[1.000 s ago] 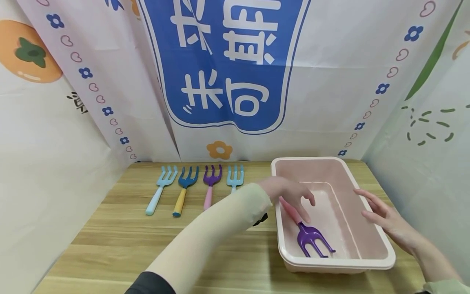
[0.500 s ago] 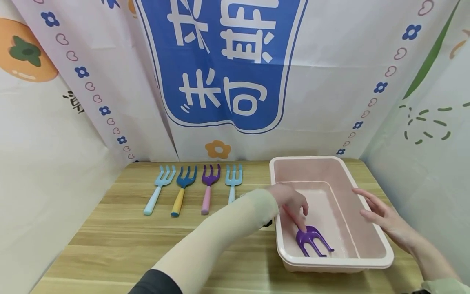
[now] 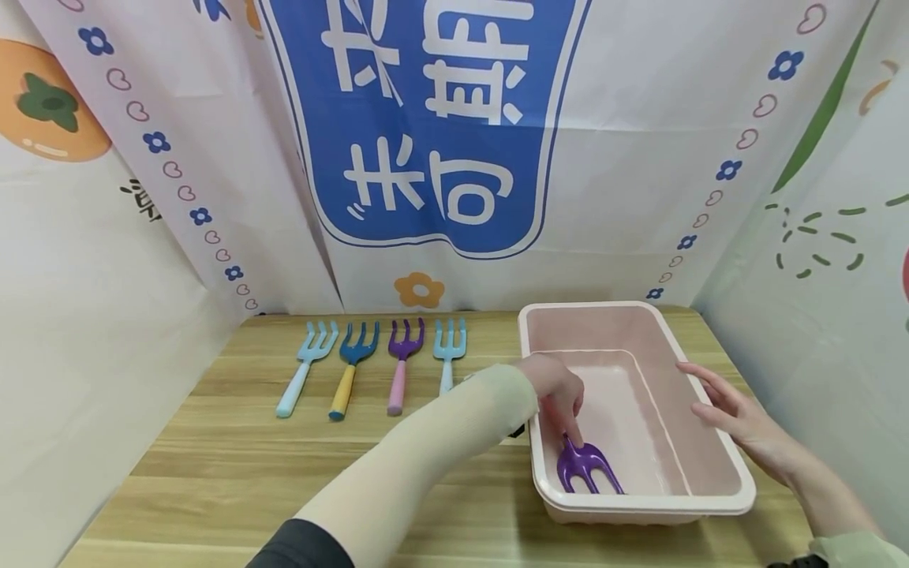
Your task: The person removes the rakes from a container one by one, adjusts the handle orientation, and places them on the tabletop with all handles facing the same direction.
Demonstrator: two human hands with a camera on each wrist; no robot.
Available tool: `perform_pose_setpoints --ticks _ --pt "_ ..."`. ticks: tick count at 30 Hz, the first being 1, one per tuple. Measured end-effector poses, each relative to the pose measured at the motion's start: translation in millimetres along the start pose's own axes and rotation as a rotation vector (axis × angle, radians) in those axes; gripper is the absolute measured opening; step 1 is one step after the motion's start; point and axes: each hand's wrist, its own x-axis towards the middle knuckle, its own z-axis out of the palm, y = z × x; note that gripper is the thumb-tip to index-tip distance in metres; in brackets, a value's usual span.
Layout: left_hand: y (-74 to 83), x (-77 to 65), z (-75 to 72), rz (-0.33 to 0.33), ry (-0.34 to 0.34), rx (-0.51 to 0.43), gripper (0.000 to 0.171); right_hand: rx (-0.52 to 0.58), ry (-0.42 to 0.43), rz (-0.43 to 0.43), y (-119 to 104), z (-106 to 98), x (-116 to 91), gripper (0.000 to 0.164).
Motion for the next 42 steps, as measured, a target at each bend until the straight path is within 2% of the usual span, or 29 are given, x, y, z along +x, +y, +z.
perform_pose_setpoints --ticks 3,8,11,14,18,25,30,36,42 --pt "0.4 1.0 -0.3 -0.032 -0.009 -0.026 0.046 -0.006 0.000 0.016 -4 2 0 0.058" --pt "-1.3 -2.0 -2.6 -0.061 -0.079 -0.227 0.044 -0.012 0.003 0.034 -7 3 1 0.057" --pt "-2.5 -5.4 -5.3 -0.065 -0.104 -0.270 0.043 -0.012 0.001 0.031 -6 2 1 0.057" --pt "-5.0 -9.3 -9.0 -0.024 -0.085 -0.201 0.043 -0.019 0.004 0.019 -5 2 1 0.057" --pt "-10.9 -13.6 -13.4 0.068 0.011 -0.065 0.040 -0.024 0.011 0.004 -4 2 1 0.058" --pt "-18.7 -16.2 -12.9 0.136 0.112 -0.066 0.024 0.018 -0.003 0.018 -2 1 0 0.058" --pt "-20.7 -15.1 -8.7 0.199 0.171 -0.044 0.019 0.012 0.000 -0.003 1 2 0 0.058" --pt "-24.4 -13.5 -7.4 0.269 0.192 -0.042 0.018 0.009 0.001 -0.009 2 2 0 0.058" --pt "-27.6 -14.5 -13.2 0.345 0.200 -0.008 0.017 0.006 0.007 0.006 -1 1 -1 0.057"
